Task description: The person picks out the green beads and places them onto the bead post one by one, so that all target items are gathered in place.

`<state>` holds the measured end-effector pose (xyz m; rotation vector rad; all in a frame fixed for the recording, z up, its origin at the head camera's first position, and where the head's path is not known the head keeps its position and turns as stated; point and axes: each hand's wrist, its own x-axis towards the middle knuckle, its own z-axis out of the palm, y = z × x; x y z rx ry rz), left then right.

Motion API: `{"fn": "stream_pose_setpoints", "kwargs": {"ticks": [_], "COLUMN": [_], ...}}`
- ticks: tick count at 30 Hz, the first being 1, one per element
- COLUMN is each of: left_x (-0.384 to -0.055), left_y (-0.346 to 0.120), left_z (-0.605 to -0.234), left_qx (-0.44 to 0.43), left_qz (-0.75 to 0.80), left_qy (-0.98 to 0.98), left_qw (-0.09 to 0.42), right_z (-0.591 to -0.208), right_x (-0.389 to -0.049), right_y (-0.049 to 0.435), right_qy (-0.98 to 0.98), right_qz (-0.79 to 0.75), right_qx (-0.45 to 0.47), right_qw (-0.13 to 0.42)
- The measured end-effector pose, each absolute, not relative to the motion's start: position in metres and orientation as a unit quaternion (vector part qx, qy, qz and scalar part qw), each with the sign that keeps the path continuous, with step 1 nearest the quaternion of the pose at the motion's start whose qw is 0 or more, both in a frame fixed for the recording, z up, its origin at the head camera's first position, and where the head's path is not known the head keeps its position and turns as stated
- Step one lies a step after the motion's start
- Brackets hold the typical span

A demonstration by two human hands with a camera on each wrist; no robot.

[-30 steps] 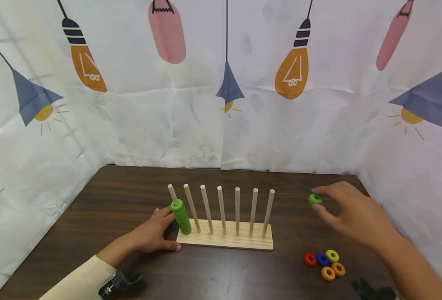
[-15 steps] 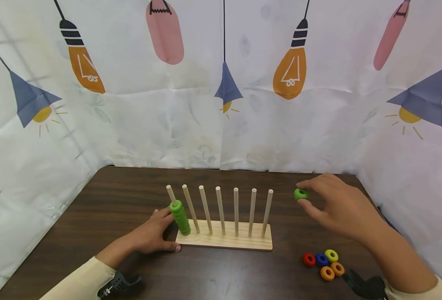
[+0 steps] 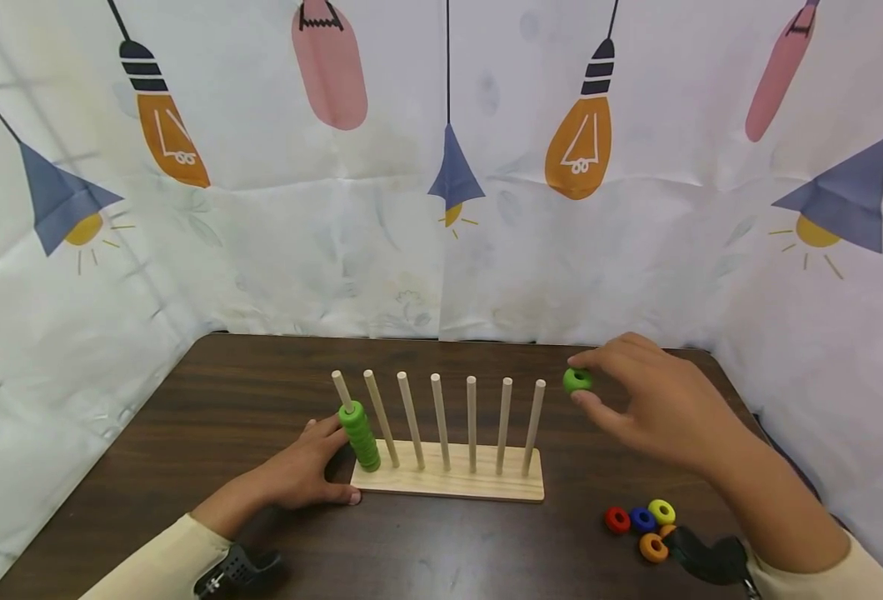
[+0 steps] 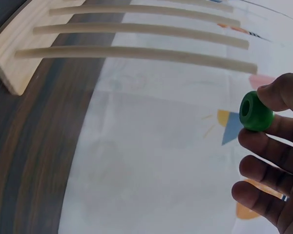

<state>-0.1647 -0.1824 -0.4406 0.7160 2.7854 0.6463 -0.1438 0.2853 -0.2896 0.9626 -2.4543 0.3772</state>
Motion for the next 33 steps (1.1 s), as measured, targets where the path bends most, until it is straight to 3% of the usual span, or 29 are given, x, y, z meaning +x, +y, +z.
{"fn": "stream_pose_setpoints", "kwargs": {"ticks": [33], "left_x": [-0.165], "left_y": [-0.183], "left_z": [-0.441], "left_qx": [0.247], "left_qz": [0.224], "left_qy": [0.938], "left_qw": [0.093], "right_z": [-0.28], "right_x": [-0.153], "right_y": [0.238], "right_qy": [-0.855], "right_qz": [0.191], "right_qx": [0.408], "right_qw": [0.257]}}
